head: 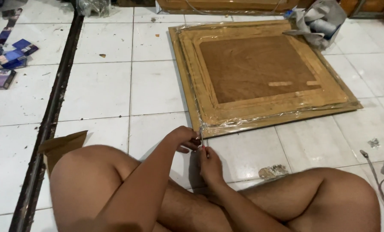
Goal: The person sits on the floor and uses a screwdriver to peel and remove clear packing tape from the edges of a wooden frame. The tape is lifted and pulled away from the frame's perimeter throughout the clip.
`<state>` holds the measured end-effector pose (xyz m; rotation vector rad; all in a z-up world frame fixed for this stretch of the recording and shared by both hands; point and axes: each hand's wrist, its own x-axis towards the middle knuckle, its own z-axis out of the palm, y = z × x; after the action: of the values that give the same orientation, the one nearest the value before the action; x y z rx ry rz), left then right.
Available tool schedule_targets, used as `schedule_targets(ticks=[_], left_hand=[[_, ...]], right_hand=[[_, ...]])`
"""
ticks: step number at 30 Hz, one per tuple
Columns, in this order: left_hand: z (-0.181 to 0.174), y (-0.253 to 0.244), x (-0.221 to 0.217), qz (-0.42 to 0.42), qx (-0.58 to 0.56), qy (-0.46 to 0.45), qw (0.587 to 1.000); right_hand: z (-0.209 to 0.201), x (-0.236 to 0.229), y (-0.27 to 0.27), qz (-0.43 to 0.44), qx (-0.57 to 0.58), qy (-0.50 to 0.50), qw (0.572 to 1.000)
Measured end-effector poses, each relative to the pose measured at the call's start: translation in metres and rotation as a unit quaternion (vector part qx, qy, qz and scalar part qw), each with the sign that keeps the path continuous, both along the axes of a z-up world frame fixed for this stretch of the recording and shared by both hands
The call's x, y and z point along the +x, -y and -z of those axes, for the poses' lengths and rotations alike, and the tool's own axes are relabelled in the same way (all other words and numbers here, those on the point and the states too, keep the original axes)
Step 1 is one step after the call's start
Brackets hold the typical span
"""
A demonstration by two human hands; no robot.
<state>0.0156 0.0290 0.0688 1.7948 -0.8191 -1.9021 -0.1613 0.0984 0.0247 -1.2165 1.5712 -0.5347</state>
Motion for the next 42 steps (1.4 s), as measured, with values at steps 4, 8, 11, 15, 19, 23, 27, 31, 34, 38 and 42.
schedule_targets(ticks=[4,8,11,15,19,23,27,31,34,38,42], left_hand=[[0.003,0.002,0.005,-0.007,0.008,0.01,1.0],[0.017,0.013,0.007,-0.009,0.004,0.013,1.0],[0.021,0.013,0.007,-0.006,0.009,0.014,1.0],[0.048,0.035,-0.001,0.046,0.042,0.087,0.994],[0.051,0.023,0.014,0.464,-0.229,0.423,0.744],[-0.053,-0.004,-0.005,0.124,-0.223,0.335,0.907],[-0.018,0.018,-0.018,0.189,-0.281,0.441,0.831],[0.005,0.03,-0.01,0.149,-0.274,0.423,0.85],[0.003,0.03,-0.009,0.047,-0.259,0.34,0.903],[-0.04,0.017,-0.023,0.06,-0.273,0.31,0.909],[-0.042,0.018,-0.02,0.031,-0.196,0.299,0.933]], right_hand=[[-0.015,0.001,0.002,-0.012,-0.014,-0.037,0.999],[-0.041,-0.003,0.009,0.019,0.097,0.129,0.987],[-0.06,-0.006,0.003,0.023,0.15,0.199,0.968],[-0.071,0.0,0.011,-0.087,0.128,0.417,0.896],[-0.088,0.001,0.046,0.012,0.033,0.358,0.933],[-0.043,-0.041,0.102,0.005,-0.005,0.081,0.997],[-0.041,-0.068,0.11,0.018,-0.03,-0.002,0.999],[-0.039,-0.065,0.104,0.035,-0.028,-0.017,0.999],[-0.025,-0.062,0.11,0.023,-0.04,-0.026,0.999],[-0.043,-0.054,0.101,0.009,-0.044,-0.051,0.998],[-0.056,-0.053,0.098,-0.003,-0.029,-0.062,0.998]])
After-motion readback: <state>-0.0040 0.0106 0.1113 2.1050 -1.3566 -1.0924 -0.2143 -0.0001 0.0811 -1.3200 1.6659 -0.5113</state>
